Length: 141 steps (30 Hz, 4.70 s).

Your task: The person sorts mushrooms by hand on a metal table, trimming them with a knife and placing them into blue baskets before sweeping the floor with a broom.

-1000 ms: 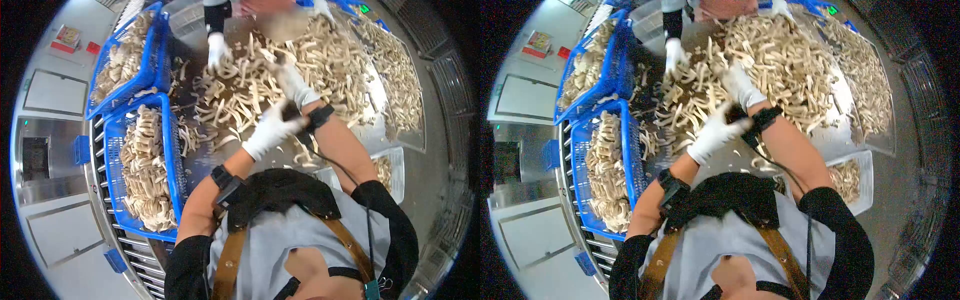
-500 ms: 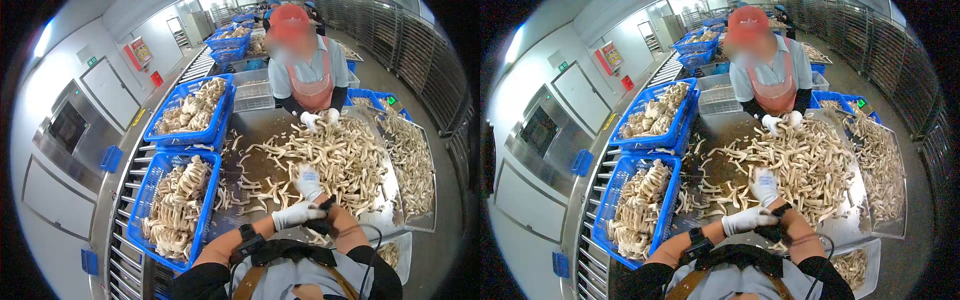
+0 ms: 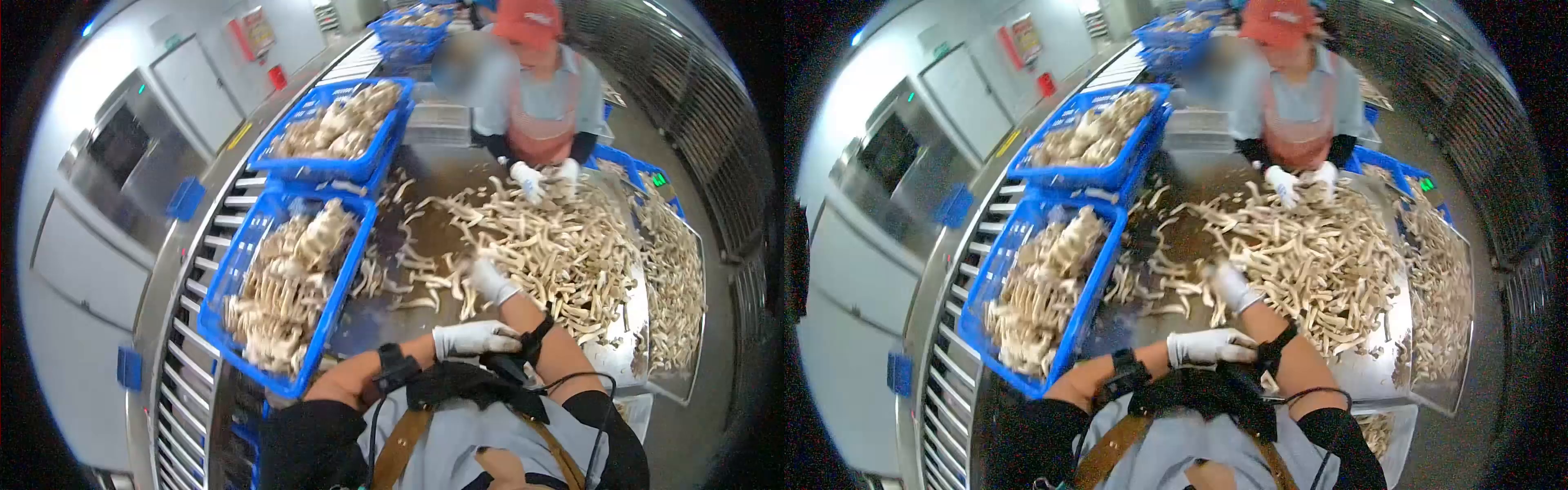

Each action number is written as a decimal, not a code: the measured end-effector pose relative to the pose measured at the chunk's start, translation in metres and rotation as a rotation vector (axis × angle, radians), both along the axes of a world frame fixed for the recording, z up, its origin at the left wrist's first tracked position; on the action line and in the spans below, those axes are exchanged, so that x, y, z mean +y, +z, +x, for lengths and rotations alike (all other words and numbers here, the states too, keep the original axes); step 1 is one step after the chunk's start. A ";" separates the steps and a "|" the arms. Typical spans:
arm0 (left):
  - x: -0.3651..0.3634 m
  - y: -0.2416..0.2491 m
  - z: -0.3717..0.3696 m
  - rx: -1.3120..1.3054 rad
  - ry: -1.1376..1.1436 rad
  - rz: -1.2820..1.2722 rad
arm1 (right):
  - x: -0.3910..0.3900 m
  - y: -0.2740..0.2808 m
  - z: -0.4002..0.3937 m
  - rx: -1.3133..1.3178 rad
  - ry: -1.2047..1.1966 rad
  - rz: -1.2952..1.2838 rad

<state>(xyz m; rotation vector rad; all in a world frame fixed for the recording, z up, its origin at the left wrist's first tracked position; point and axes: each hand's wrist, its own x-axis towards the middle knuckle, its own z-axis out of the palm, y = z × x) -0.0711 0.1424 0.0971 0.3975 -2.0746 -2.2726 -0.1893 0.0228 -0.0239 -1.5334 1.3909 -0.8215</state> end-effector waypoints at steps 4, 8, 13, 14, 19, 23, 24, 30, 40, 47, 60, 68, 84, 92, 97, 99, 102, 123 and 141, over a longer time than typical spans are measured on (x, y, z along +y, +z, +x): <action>0.003 -0.009 0.006 -0.020 0.011 -0.325 | -0.011 0.033 -0.041 0.955 0.186 -0.569; -0.007 -0.068 0.000 0.212 0.175 -0.342 | 0.009 0.089 0.010 -0.070 -0.092 0.141; 0.021 -0.047 0.015 0.182 0.207 0.158 | -0.021 0.035 -0.017 -0.087 0.068 -0.086; 0.030 -0.045 0.011 0.257 0.248 0.294 | -0.020 0.028 -0.016 0.177 0.085 -0.149; 0.026 -0.020 0.043 0.266 0.421 -0.229 | 0.014 -0.035 0.007 0.181 0.144 0.039; -0.022 -0.095 0.070 0.073 0.990 -0.436 | -0.020 -0.161 -0.094 0.892 0.572 -0.658; -0.010 -0.075 0.106 0.126 1.075 0.020 | -0.003 -0.142 -0.085 0.806 0.413 -0.541; -0.023 -0.145 0.164 -0.156 1.245 0.159 | 0.056 -0.041 -0.055 0.833 0.494 -0.317; -0.088 -0.186 0.105 -0.551 1.391 -0.027 | 0.001 -0.022 -0.011 0.750 0.191 0.302; -0.128 -0.172 0.079 -0.668 0.955 -0.681 | -0.011 -0.082 -0.063 0.677 0.078 0.042; -0.062 -0.209 0.186 -1.416 0.759 -0.873 | -0.193 -0.025 -0.052 0.844 0.087 0.011; -0.180 -0.160 0.080 -0.147 1.293 -0.065 | -0.140 -0.048 0.001 -0.548 -0.253 0.420; -0.141 -0.154 0.027 0.061 1.214 0.644 | 0.006 0.022 -0.031 -0.864 -0.460 0.265; -0.119 -0.111 0.028 0.015 1.207 0.600 | 0.013 -0.014 -0.042 -0.642 -0.571 0.142; -0.106 -0.094 0.027 -0.257 1.053 0.186 | 0.053 0.037 -0.020 -0.057 -0.439 -0.007; -0.087 -0.118 0.021 -0.341 0.915 -0.165 | 0.077 0.030 0.001 -0.213 -0.190 0.042; -0.054 -0.110 0.011 -0.403 0.631 -0.521 | 0.102 -0.027 0.003 -0.477 -0.375 0.266; -0.207 -0.205 0.100 -0.628 1.163 -0.710 | 0.224 -0.044 -0.081 0.201 0.156 0.529; -0.095 -0.106 0.025 -0.327 0.275 -0.520 | 0.161 -0.054 0.005 -0.804 -0.814 0.076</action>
